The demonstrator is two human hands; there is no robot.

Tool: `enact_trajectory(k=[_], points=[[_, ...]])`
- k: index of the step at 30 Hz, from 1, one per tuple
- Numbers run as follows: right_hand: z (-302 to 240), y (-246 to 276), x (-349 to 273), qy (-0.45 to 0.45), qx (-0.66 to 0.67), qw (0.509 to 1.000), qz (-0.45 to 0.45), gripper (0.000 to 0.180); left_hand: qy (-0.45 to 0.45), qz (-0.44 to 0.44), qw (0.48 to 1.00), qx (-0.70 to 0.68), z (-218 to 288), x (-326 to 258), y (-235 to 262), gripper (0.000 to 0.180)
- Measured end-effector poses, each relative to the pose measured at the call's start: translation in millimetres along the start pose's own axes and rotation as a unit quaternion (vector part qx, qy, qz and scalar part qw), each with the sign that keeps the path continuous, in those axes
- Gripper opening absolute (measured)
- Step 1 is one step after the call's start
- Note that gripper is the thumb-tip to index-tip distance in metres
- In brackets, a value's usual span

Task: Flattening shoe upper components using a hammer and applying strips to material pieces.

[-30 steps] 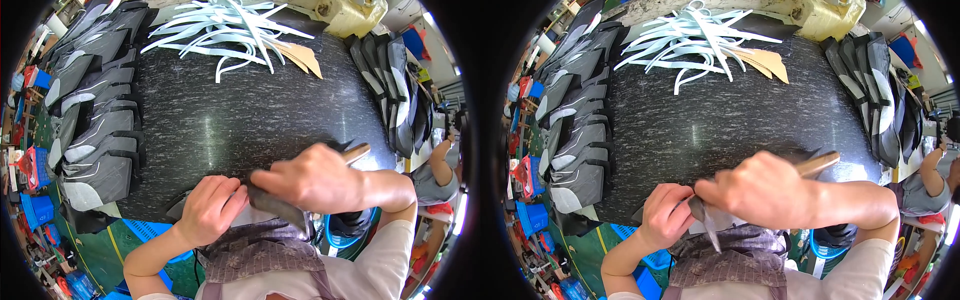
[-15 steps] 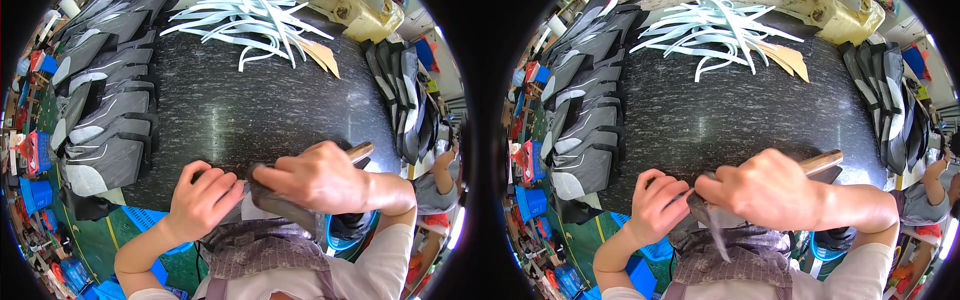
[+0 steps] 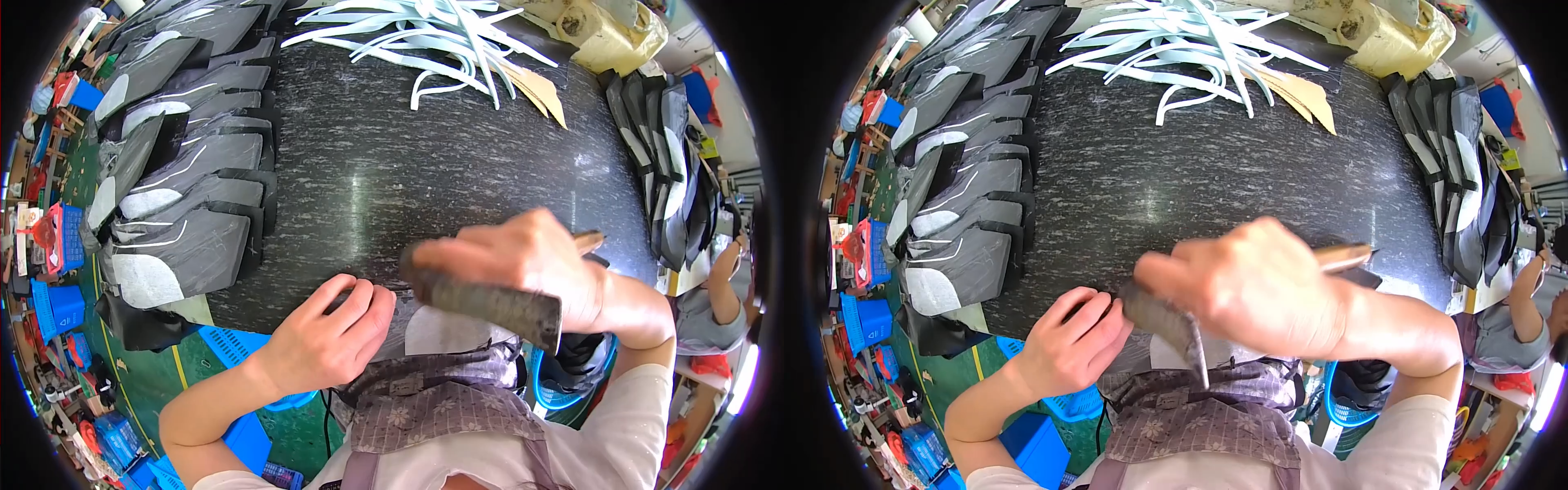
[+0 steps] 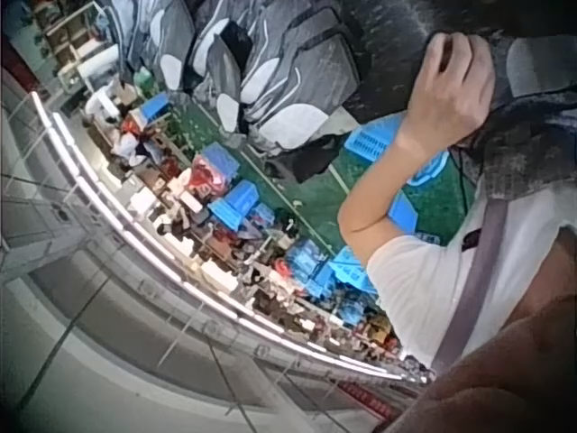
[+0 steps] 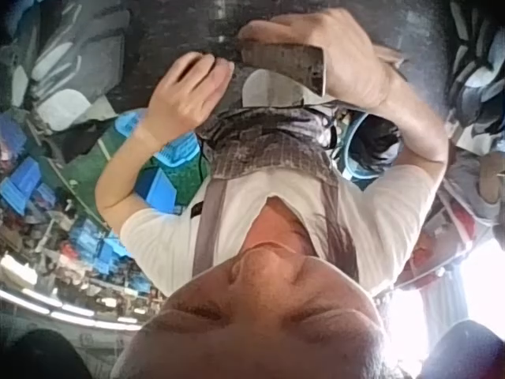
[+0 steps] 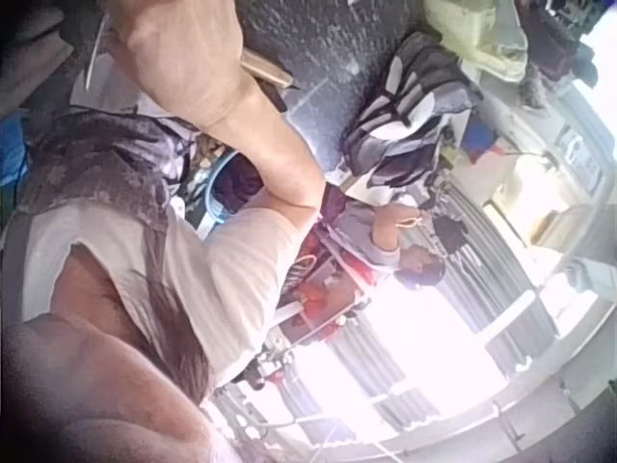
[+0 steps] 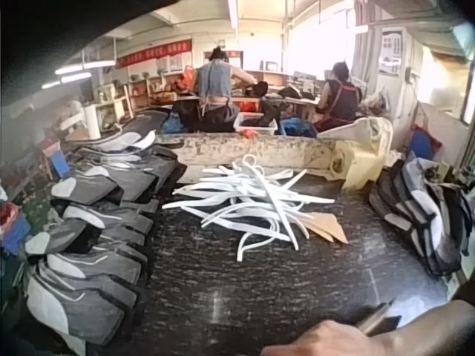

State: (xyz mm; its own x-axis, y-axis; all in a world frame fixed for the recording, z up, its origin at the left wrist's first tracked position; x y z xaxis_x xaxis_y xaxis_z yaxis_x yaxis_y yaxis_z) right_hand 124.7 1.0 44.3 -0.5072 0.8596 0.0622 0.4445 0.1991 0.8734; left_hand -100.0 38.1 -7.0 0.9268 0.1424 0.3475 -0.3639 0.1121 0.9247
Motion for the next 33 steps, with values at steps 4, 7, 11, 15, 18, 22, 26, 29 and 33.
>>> enact_trajectory(k=[4,7,11,15,18,22,26,29,33], points=[[-1,-9,4,0.004,-0.003,1.000,-0.008,0.016,0.062,-0.008,0.996,-0.056,-15,2,16,0.023],[-1,-7,12,0.002,0.007,0.999,0.054,0.013,0.137,-0.001,0.981,-0.135,-20,-2,15,0.031],[-15,-14,8,0.026,-0.007,0.999,-0.034,0.014,0.016,0.001,1.000,-0.018,-7,-10,12,0.027],[-15,-9,13,0.010,-0.004,1.000,0.006,0.015,-0.012,-0.051,0.994,0.094,-3,-17,13,0.028],[-15,-17,14,0.021,0.031,0.999,-0.006,0.014,0.202,0.040,0.970,-0.132,-19,-19,18,0.035],[-18,-17,16,0.013,0.018,1.000,0.001,0.011,0.216,0.084,0.965,-0.120,-19,-28,13,0.028],[-18,-17,18,0.016,0.044,0.999,-0.008,0.013,0.216,0.097,0.965,-0.113,-16,-33,11,0.026],[-20,-24,19,0.015,0.035,0.998,-0.042,0.016,0.191,0.102,0.973,-0.076,-11,-34,7,0.025],[-22,-25,24,0.016,0.032,0.999,-0.020,0.013,0.116,0.088,0.988,0.049,1,-38,7,0.030]])
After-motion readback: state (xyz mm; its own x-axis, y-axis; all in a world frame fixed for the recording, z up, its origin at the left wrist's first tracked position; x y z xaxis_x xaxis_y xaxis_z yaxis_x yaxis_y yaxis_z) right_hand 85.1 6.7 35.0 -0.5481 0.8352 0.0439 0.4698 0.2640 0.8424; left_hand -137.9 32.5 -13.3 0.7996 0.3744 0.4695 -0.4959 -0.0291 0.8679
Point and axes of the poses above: each hand's wrist, its own x-axis towards the middle knuckle, its own y-axis out of the back of the hand, z = x × y, the point moved 2 cm from there along x, towards the middle knuckle, and after that the axes turned 3 degrees about x, right-handed, at the moved point
